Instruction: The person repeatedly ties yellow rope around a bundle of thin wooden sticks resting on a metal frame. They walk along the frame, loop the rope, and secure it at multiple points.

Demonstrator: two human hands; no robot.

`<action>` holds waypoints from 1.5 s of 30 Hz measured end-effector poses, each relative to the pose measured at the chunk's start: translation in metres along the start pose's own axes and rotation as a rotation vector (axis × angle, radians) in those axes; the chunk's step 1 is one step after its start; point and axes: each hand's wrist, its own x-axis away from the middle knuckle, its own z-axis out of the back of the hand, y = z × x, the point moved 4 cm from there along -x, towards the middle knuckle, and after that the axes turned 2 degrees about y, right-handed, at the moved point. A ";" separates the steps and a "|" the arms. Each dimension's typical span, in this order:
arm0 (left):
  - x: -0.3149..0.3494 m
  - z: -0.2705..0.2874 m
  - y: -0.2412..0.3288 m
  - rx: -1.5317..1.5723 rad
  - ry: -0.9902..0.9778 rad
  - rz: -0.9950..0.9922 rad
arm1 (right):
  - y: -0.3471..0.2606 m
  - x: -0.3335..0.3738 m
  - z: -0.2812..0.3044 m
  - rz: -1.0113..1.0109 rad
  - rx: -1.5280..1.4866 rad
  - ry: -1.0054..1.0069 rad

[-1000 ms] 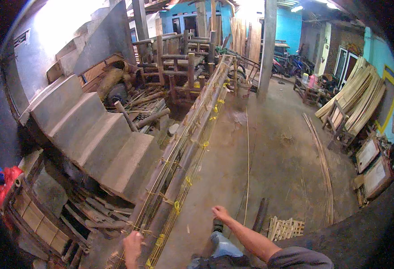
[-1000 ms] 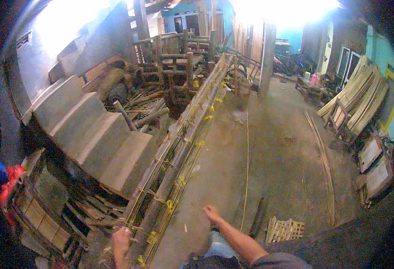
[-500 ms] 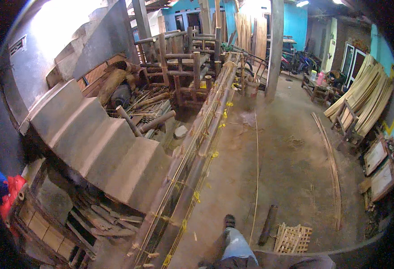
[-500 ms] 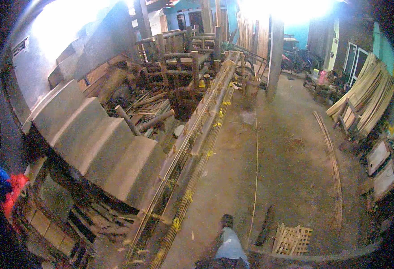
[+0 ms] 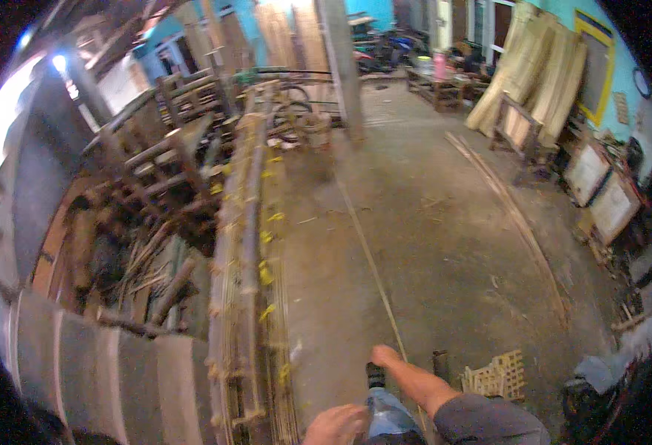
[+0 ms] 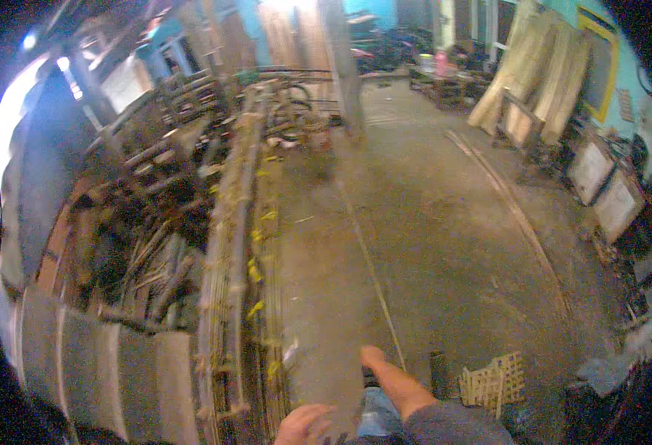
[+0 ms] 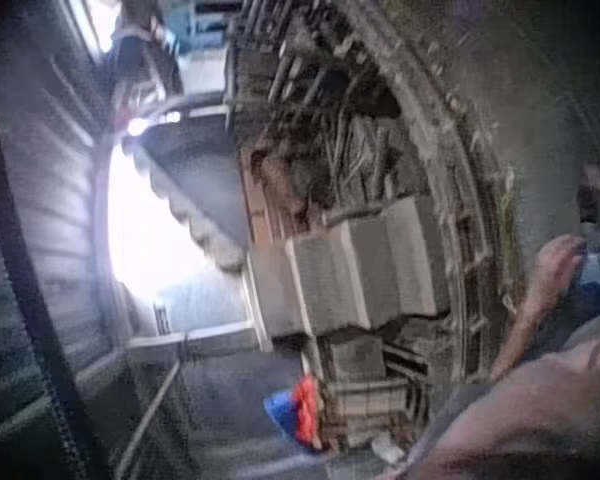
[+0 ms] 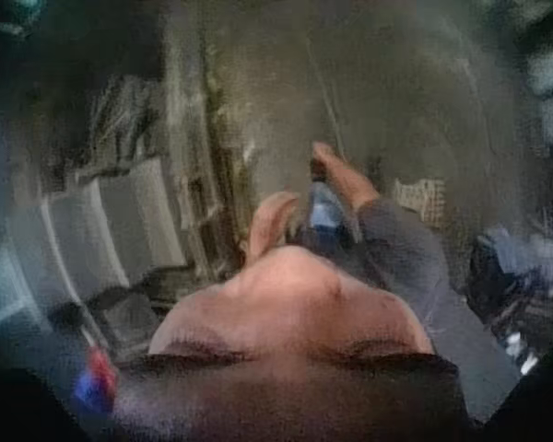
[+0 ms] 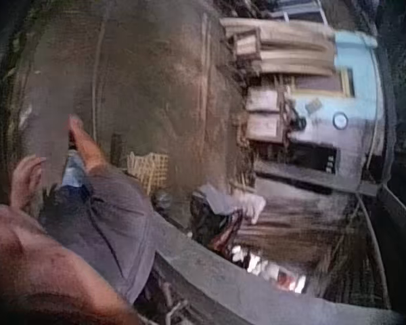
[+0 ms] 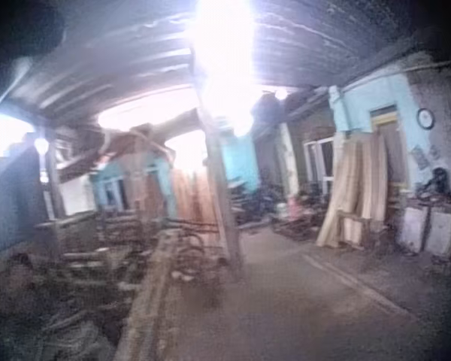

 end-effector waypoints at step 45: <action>-0.980 0.363 -0.356 -0.308 0.439 0.295 | -0.556 -0.829 0.811 0.666 -0.889 -0.603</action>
